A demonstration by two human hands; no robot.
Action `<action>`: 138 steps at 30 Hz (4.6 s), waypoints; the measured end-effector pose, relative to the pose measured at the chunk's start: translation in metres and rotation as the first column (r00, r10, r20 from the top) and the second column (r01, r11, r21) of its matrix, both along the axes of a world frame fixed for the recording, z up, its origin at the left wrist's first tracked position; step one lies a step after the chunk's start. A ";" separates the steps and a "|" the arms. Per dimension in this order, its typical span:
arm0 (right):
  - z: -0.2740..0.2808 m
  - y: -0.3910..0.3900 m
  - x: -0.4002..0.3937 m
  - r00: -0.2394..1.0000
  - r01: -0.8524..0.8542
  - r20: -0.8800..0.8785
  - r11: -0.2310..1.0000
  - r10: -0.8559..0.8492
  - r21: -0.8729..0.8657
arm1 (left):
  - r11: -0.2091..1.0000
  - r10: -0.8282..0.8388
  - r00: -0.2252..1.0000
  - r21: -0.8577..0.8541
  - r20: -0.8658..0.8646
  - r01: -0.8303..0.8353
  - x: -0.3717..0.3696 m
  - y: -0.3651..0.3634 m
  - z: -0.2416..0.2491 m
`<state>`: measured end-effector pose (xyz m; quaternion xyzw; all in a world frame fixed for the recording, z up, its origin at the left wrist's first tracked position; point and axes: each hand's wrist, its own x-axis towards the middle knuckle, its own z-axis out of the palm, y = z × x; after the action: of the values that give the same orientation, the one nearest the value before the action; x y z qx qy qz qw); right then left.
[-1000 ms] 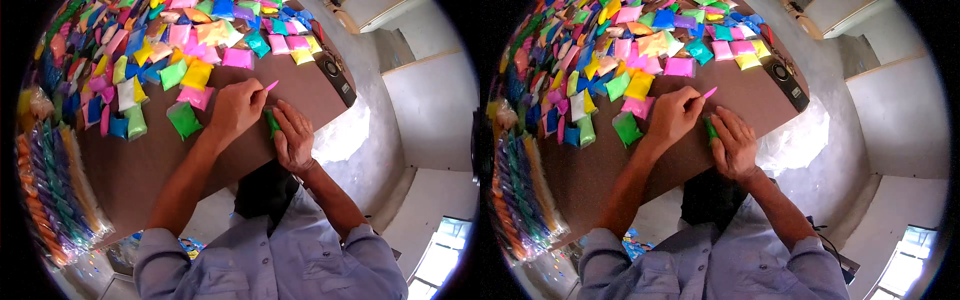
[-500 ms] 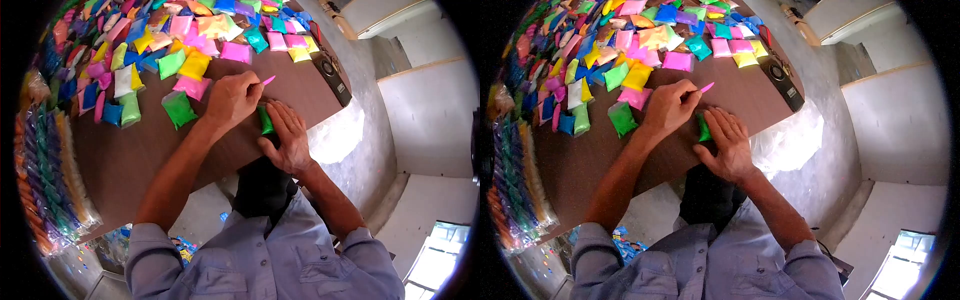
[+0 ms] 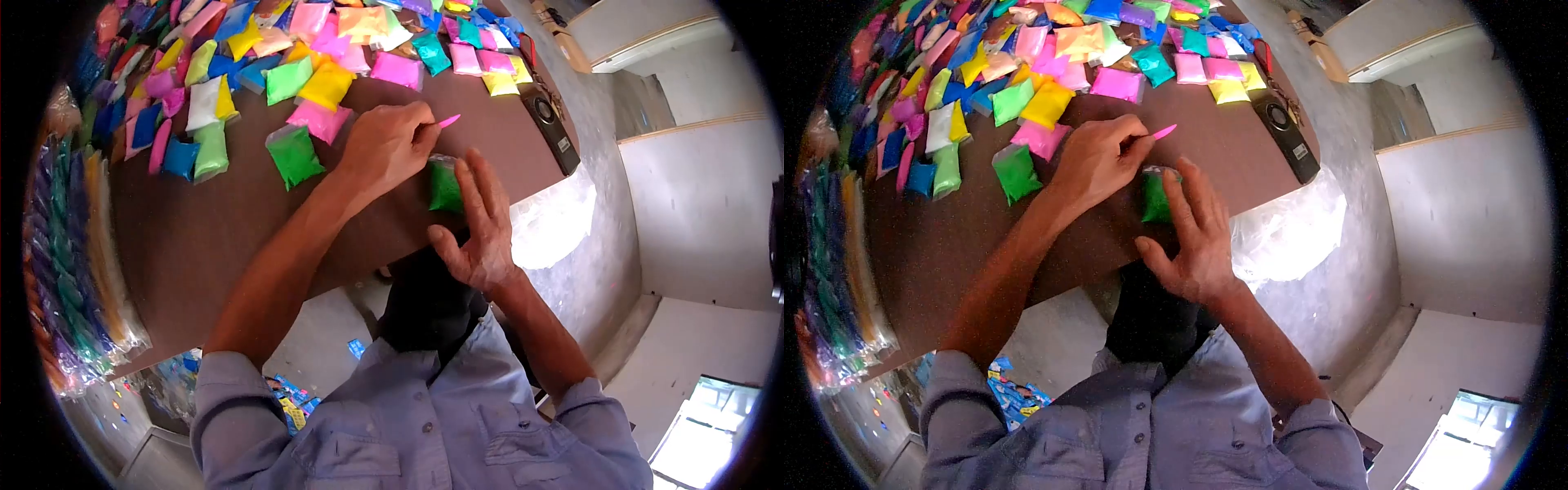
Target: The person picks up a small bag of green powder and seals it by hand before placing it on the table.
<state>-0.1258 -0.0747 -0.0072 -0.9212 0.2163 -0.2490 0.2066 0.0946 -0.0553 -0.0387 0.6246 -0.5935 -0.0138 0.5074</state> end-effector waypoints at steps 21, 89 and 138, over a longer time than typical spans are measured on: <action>-0.007 -0.003 0.004 0.987 -0.077 -0.151 0.989 0.057 -0.130 | 0.999 0.031 0.998 -0.031 -0.060 -0.033 -0.002 -0.003 -0.004; 0.006 -0.002 0.006 0.973 -0.053 -0.229 0.992 0.025 -0.114 | 0.999 0.022 1.000 -0.038 -0.016 -0.022 -0.001 -0.004 -0.007; -0.015 -0.027 -0.008 0.894 0.395 0.135 0.895 -0.426 0.209 | 1.000 0.022 0.999 -0.014 -0.040 -0.023 0.001 -0.006 -0.005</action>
<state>-0.1340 -0.1020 -0.0224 -0.8067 0.4085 -0.3478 0.2480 0.0951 -0.0613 -0.0438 0.6271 -0.5763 -0.0161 0.5238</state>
